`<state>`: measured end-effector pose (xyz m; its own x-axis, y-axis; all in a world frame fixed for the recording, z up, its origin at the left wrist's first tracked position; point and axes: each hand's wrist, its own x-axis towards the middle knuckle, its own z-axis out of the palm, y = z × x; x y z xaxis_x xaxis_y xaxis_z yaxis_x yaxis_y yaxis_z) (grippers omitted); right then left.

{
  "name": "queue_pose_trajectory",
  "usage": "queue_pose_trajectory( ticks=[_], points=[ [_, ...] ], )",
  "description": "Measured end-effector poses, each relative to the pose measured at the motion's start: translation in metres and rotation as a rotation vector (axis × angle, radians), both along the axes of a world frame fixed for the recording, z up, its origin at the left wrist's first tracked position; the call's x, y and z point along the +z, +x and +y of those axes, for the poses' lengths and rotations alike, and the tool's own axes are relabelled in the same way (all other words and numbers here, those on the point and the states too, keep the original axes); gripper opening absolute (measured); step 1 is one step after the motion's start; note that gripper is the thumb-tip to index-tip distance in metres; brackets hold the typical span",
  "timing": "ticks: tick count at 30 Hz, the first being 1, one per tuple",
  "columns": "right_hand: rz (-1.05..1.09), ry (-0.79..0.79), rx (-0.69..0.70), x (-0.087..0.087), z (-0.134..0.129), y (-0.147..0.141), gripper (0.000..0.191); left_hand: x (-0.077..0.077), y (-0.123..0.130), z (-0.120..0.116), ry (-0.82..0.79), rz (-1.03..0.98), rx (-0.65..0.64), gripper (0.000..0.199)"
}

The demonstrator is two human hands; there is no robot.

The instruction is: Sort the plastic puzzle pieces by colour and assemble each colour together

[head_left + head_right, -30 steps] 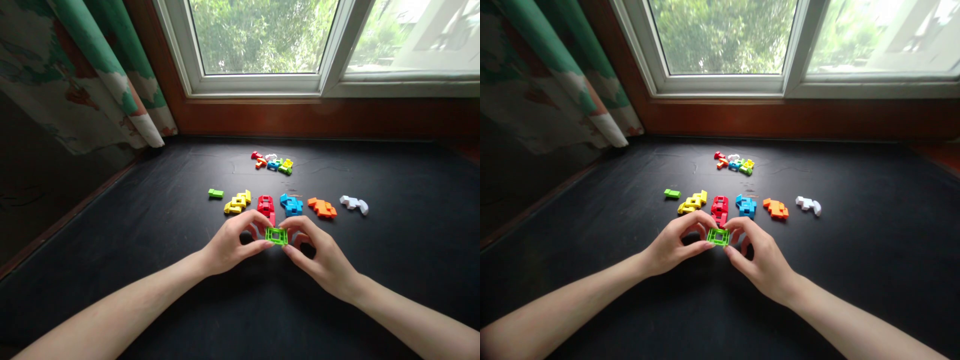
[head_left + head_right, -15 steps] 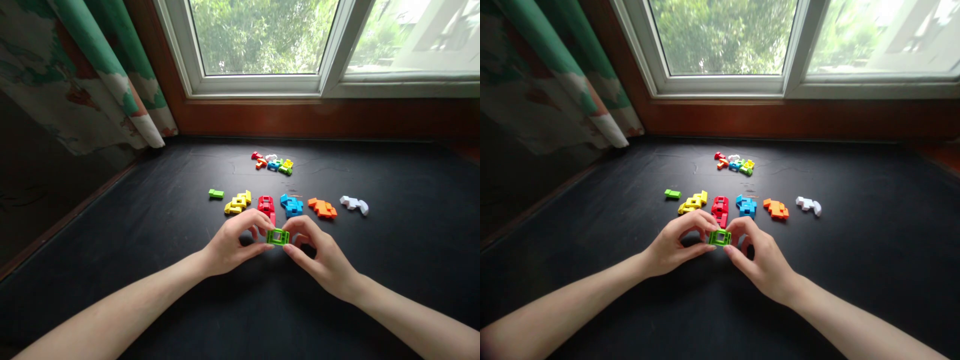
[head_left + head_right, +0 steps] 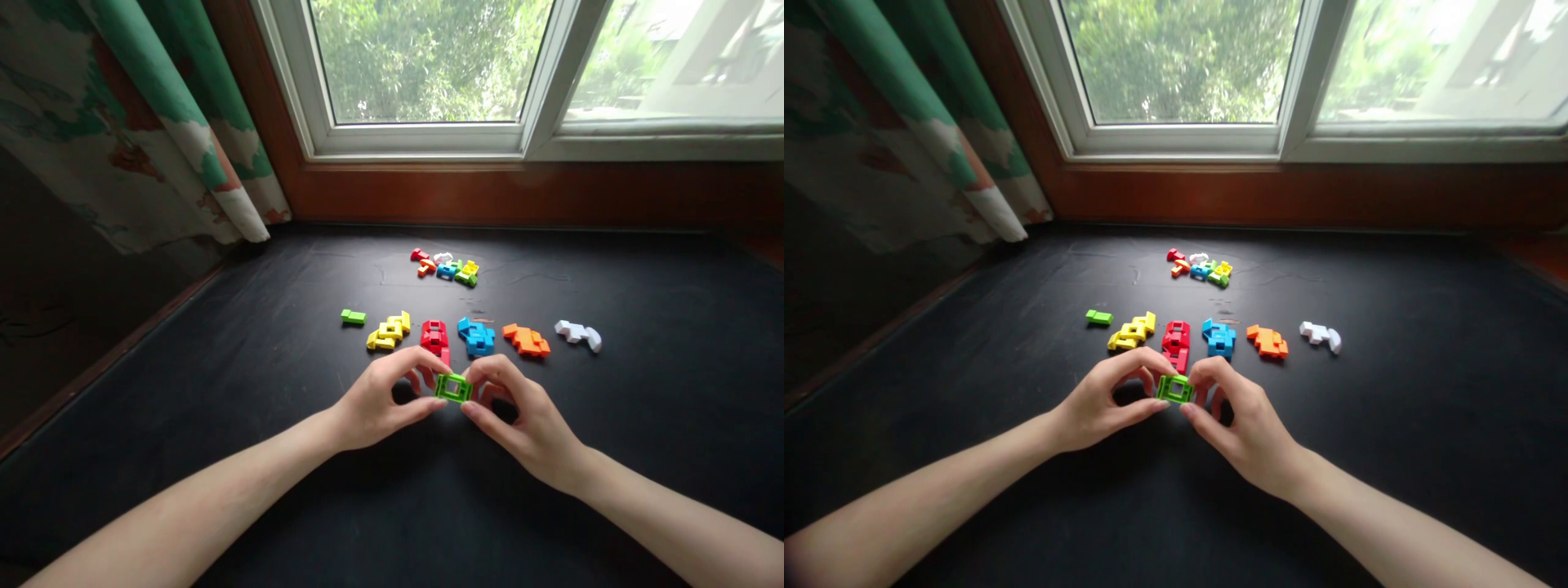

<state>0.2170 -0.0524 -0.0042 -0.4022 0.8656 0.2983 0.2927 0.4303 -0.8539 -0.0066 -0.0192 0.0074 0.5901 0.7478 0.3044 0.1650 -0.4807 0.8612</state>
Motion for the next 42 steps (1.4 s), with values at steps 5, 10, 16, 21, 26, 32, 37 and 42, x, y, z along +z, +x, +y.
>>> queue_pose_trajectory(
  ticks=[5,10,16,21,26,32,37,42],
  points=[
    [-0.028,0.035,0.015,0.002,0.000,-0.001,0.015,0.002,-0.001,0.000,-0.017,0.030,-0.009,0.024],
    [-0.049,0.063,0.019,0.000,0.001,-0.001,0.013,0.003,-0.001,0.000,-0.049,0.054,-0.016,0.019],
    [-0.024,0.035,0.018,-0.005,0.002,0.000,0.016,0.004,-0.001,0.000,-0.070,0.063,-0.029,0.018],
    [-0.006,-0.028,-0.022,-0.006,0.002,-0.002,0.019,0.004,-0.002,-0.001,-0.056,0.055,-0.026,0.017],
    [-0.044,-0.027,-0.020,-0.002,0.000,0.000,0.015,0.003,-0.001,-0.001,-0.033,0.042,-0.015,0.015],
    [-0.078,-0.036,-0.017,0.004,0.001,0.000,0.010,0.005,-0.001,-0.001,-0.032,0.056,0.004,0.015],
    [-0.081,-0.045,-0.014,0.005,0.002,0.000,0.009,0.005,0.000,-0.001,-0.009,0.057,0.006,0.012],
    [-0.062,-0.043,-0.039,0.005,0.000,-0.001,0.010,0.002,0.000,0.001,-0.013,0.084,0.022,0.015]
  ],
)
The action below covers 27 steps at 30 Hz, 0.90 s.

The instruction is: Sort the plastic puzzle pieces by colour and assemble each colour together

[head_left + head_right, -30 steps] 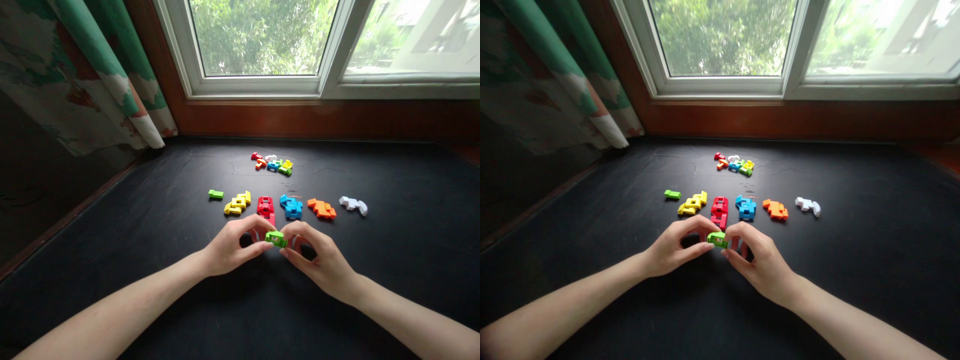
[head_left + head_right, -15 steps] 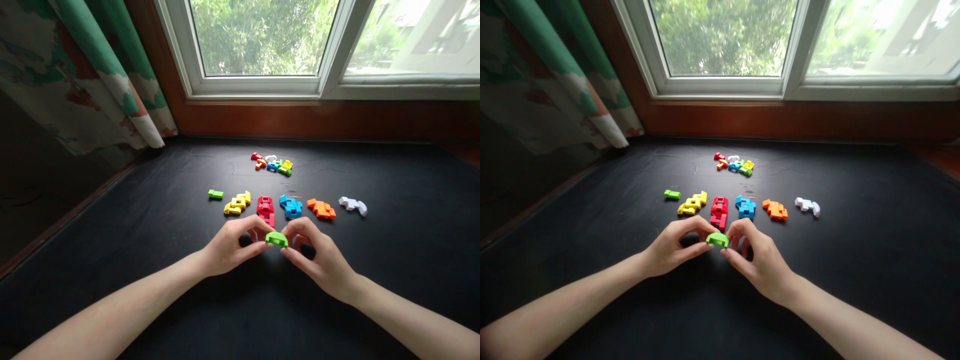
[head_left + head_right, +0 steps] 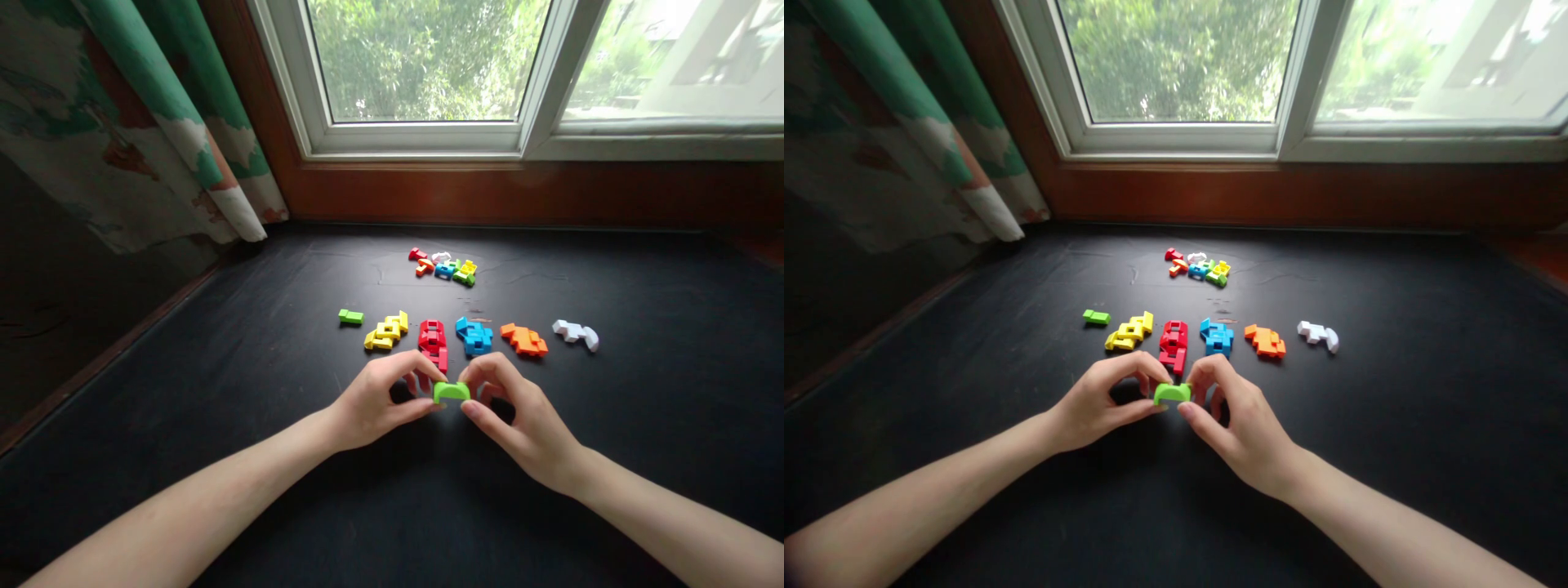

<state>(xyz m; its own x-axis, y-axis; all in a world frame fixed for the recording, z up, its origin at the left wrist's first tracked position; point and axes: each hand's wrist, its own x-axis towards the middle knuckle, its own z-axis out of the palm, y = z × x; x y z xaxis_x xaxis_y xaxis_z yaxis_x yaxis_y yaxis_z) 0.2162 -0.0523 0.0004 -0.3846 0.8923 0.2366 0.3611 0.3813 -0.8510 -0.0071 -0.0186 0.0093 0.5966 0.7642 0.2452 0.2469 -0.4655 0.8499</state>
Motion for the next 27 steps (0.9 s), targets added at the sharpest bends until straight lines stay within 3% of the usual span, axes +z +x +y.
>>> queue_pose_trajectory(
  ticks=[17,27],
  points=[
    [0.036,0.038,-0.007,-0.0035,-0.0009,-0.0006,0.014,-0.0006,-0.0019,0.0008,0.002,0.004,-0.008,0.028],
    [0.087,0.049,0.008,-0.0050,-0.0002,-0.0022,0.021,-0.0024,-0.0015,0.0016,0.003,0.020,0.011,0.023]
  ],
)
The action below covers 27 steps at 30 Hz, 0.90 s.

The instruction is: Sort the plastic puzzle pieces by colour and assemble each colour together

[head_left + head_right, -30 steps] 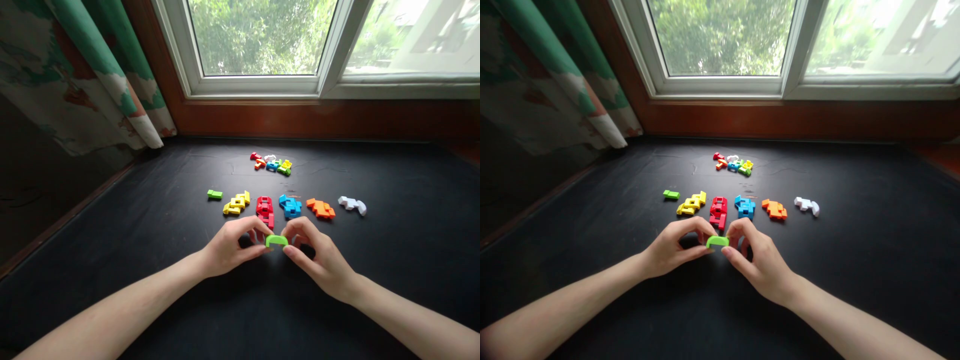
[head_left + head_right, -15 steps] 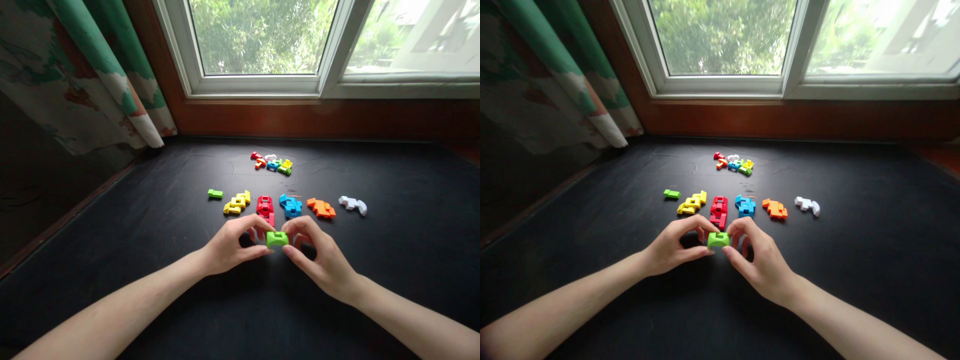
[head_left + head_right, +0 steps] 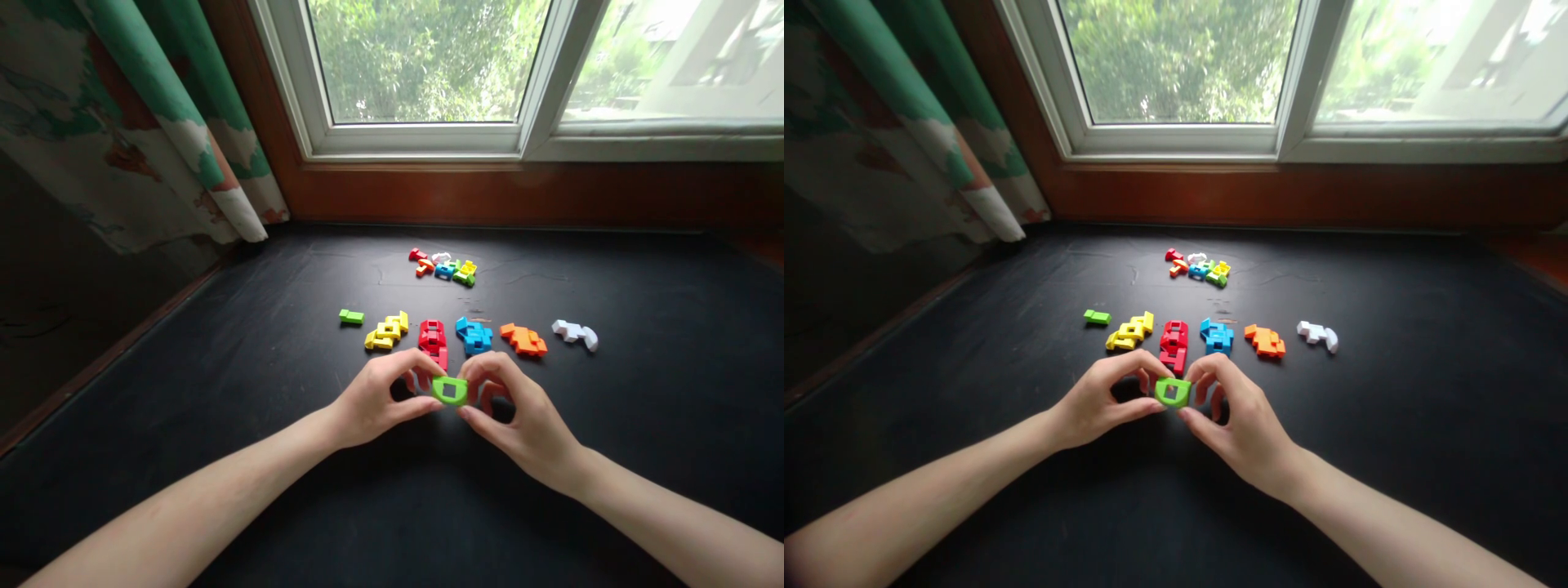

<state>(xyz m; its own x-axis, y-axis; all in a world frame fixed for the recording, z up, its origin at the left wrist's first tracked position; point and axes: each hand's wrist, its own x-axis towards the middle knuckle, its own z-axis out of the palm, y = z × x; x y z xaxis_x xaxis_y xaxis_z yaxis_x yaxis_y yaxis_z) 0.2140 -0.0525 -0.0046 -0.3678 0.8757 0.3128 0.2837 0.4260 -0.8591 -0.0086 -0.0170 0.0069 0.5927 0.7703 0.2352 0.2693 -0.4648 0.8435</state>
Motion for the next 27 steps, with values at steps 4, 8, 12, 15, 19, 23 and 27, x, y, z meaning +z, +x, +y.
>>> queue_pose_trajectory(
  ticks=[4,8,12,15,19,23,27],
  points=[
    [-0.022,-0.022,-0.009,0.0009,0.0003,-0.0003,0.019,-0.0002,-0.0003,-0.0001,0.009,-0.011,0.001,0.023],
    [-0.045,-0.033,-0.020,0.0022,0.0017,0.0002,0.013,-0.0004,-0.0006,0.0000,0.020,-0.024,-0.004,0.023],
    [-0.059,-0.038,-0.013,0.0023,0.0017,0.0013,0.010,-0.0007,-0.0008,0.0005,0.019,-0.028,-0.022,0.022],
    [-0.065,-0.036,-0.013,0.0021,0.0011,0.0013,0.010,-0.0007,-0.0008,0.0006,0.021,-0.025,-0.025,0.022],
    [-0.064,-0.032,-0.015,0.0021,0.0006,0.0008,0.011,-0.0006,-0.0004,0.0006,0.018,-0.024,-0.025,0.023],
    [-0.063,-0.039,-0.012,0.0015,0.0001,0.0013,0.012,-0.0004,0.0001,0.0010,0.005,-0.022,-0.025,0.023],
    [-0.061,-0.048,-0.006,0.0008,0.0004,0.0012,0.014,-0.0006,0.0000,0.0009,-0.015,-0.018,-0.027,0.022]
  ],
)
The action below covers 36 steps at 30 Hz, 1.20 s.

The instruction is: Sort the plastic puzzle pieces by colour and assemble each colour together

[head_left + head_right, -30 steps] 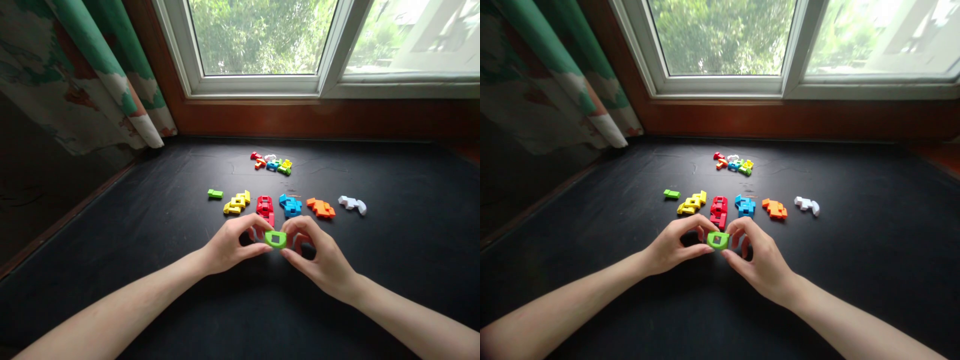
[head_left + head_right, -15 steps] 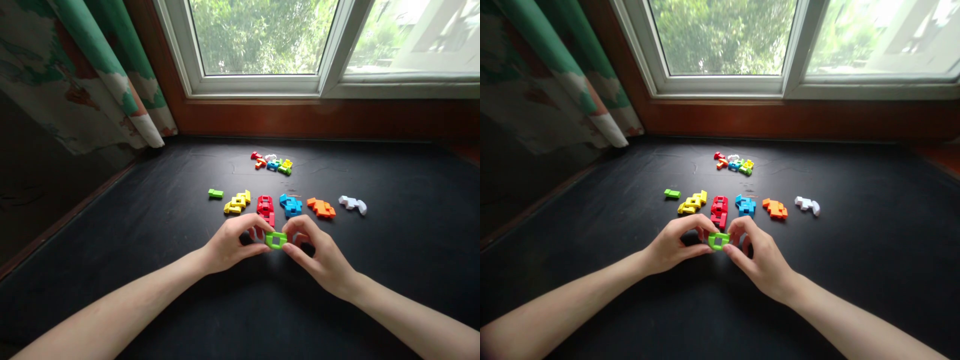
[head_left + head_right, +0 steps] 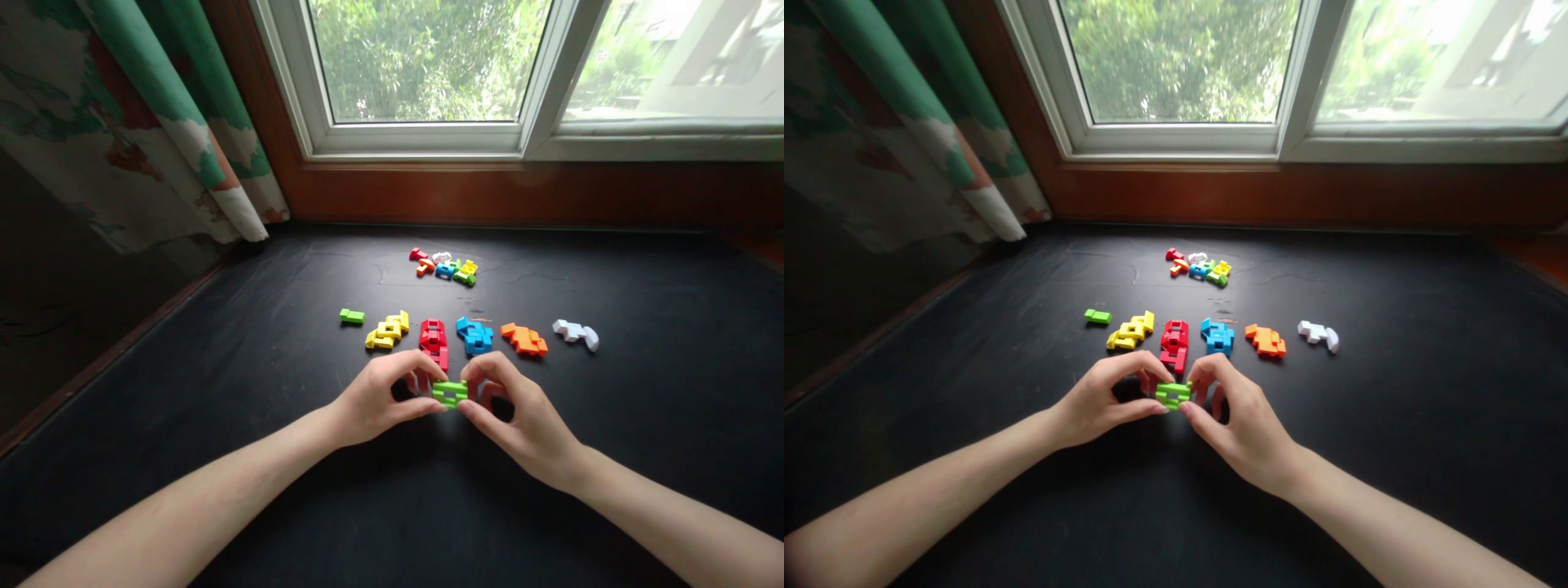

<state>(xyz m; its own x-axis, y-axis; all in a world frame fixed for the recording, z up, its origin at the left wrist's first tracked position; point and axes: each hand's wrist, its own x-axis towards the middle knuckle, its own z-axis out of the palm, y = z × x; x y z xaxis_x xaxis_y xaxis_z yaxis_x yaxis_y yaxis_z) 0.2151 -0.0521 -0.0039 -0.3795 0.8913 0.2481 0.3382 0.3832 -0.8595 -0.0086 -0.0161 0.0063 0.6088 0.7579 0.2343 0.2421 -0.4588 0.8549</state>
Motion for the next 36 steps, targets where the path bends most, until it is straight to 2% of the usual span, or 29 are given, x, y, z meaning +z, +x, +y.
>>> queue_pose_trajectory(
  ticks=[9,17,23,29,33,35,36],
  points=[
    [-0.003,-0.009,0.005,-0.002,-0.001,0.001,0.013,-0.001,0.001,0.000,-0.025,0.023,0.001,0.021],
    [-0.034,-0.020,0.007,0.003,0.000,0.002,0.010,0.000,0.000,-0.001,0.052,0.061,-0.030,0.024],
    [-0.065,-0.012,0.002,0.004,0.001,0.001,0.009,0.000,-0.003,-0.002,0.191,0.174,-0.040,0.026],
    [-0.083,-0.003,0.029,0.005,0.000,0.001,0.008,0.005,-0.002,-0.001,0.460,0.241,-0.090,0.019],
    [-0.090,0.003,0.004,0.005,0.000,0.001,0.004,0.020,-0.015,0.011,0.624,0.289,-0.109,0.017],
    [-0.090,0.005,-0.001,0.005,0.000,0.001,0.005,0.031,-0.030,0.022,0.658,0.296,-0.072,0.016],
    [-0.090,0.006,0.003,0.005,0.000,0.001,0.005,0.036,-0.040,0.029,0.658,0.305,-0.013,0.017]
  ],
)
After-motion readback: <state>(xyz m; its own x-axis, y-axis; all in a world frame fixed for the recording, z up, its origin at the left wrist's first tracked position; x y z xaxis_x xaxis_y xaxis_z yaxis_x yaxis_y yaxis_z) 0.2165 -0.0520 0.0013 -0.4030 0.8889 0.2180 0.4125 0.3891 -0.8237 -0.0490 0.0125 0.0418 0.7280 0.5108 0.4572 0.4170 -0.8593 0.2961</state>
